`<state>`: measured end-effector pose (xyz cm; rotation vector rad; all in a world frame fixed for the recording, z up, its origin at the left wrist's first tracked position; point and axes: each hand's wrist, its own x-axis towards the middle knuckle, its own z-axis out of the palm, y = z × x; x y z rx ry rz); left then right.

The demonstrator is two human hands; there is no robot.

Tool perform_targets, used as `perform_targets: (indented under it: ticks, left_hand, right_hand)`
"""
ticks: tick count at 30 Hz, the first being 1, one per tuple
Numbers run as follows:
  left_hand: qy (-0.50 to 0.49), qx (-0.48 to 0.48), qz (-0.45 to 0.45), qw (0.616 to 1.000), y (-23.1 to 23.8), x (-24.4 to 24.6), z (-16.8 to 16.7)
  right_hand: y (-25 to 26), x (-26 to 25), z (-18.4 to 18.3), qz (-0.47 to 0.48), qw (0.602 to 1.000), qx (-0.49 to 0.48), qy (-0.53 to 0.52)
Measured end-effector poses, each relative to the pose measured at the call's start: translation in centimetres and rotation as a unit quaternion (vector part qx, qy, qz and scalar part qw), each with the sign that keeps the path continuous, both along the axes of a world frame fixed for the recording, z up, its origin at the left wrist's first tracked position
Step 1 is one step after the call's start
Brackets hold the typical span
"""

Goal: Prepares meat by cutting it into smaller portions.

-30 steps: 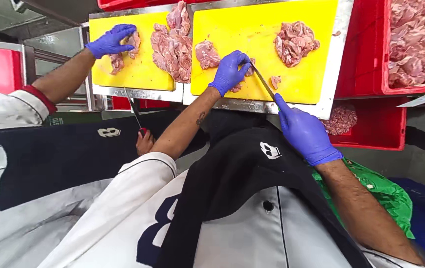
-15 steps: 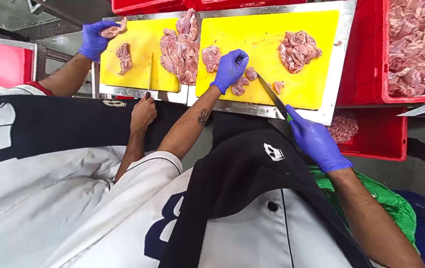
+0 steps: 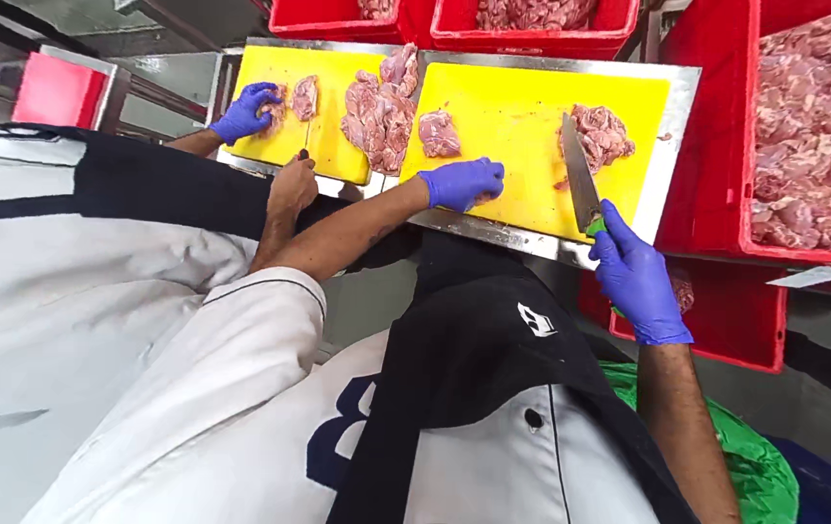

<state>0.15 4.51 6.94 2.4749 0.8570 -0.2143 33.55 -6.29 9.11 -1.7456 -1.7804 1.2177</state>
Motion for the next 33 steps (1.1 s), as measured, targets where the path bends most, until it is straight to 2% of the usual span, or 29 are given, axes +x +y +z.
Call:
perform_targets:
  ticks: [3,6,8,9,11,12,13,16,17,18,19,20,21,22,23,24,25,27,29,31,33]
  left_hand:
    - [0.022,-0.033,-0.029,0.999,-0.5,-0.2,0.2]
    - [-0.077,-0.132,0.011,0.988,2.7,-0.1,2.3]
    - [-0.193,-0.136,0.135,0.962,6.3,-0.3,4.9]
    - [-0.247,-0.078,0.220,0.940,8.5,-0.4,5.9]
    - [-0.266,0.078,0.392,0.877,13.2,-1.2,7.3]
    - [-0.234,0.127,0.451,0.852,14.8,-2.1,7.7]
    - [-0.171,0.137,0.477,0.851,15.4,-3.3,7.8]
    - [0.112,0.049,0.405,0.906,13.0,-7.3,5.3]
    - [0.170,0.034,0.372,0.912,11.2,-8.3,3.8]
    - [0.186,0.029,0.349,0.918,9.3,-8.8,2.9]
    - [0.199,0.002,0.343,0.918,7.5,-8.1,4.0]
    - [0.248,-0.099,0.348,0.899,6.7,-6.2,7.4]
    - [0.234,-0.144,0.355,0.894,6.1,-5.1,9.5]
    - [0.158,-0.145,0.355,0.910,5.3,-5.2,9.9]
    - [0.029,-0.106,0.337,0.935,4.7,-6.4,8.6]
    - [-0.144,-0.041,0.322,0.935,4.5,-7.6,5.6]
    - [-0.205,-0.080,0.356,0.908,4.5,-6.8,5.8]
    - [-0.290,-0.210,0.473,0.805,3.3,-3.5,9.2]
    - [-0.406,-0.250,0.508,0.717,2.6,-1.7,8.8]
    - [-0.454,-0.262,0.533,0.664,2.0,-0.4,7.3]
    - [-0.412,-0.268,0.588,0.642,0.4,1.3,6.1]
  right_hand:
    - [0.1,-0.6,-0.4,-0.003,1.000,-0.003,0.017]
    - [0.0,-0.6,0.0,-0.012,1.000,-0.001,0.028]
    - [0.0,-0.5,0.2,-0.021,0.999,0.004,0.041]
    - [0.0,-0.4,0.3,-0.026,0.999,0.006,0.046]
    - [0.0,-0.4,0.4,-0.028,0.998,0.008,0.049]
    - [-0.1,-0.4,0.5,-0.025,0.999,0.010,0.042]
    - [-0.3,-0.4,0.6,-0.018,0.999,0.011,0.034]
    - [-1.2,-1.0,0.1,0.029,0.999,-0.002,0.018]
    - [-1.7,-1.4,-0.4,0.055,0.998,-0.011,0.016]
    - [-2.0,-1.8,-1.0,0.085,0.996,-0.018,0.015]
    - [-2.2,-2.0,-1.6,0.116,0.993,-0.021,0.012]
    - [-2.3,-2.2,-2.0,0.141,0.990,-0.026,0.013]
    - [-2.2,-2.1,-2.4,0.152,0.988,-0.031,0.016]
    - [-1.9,-1.7,-2.7,0.151,0.988,-0.037,0.019]
    - [-1.2,-1.1,-3.0,0.137,0.989,-0.041,0.019]
    - [-0.4,-0.5,-3.1,0.109,0.993,-0.045,0.012]
    - [0.5,0.2,-3.1,0.073,0.996,-0.042,-0.004]
    - [2.1,1.2,-2.8,0.023,0.998,-0.029,-0.040]
    - [3.0,1.3,-1.8,0.016,0.999,-0.014,-0.049]
    - [2.7,0.3,-0.6,0.000,1.000,0.018,-0.012]
    - [2.1,-0.9,0.2,-0.024,0.997,0.046,0.050]
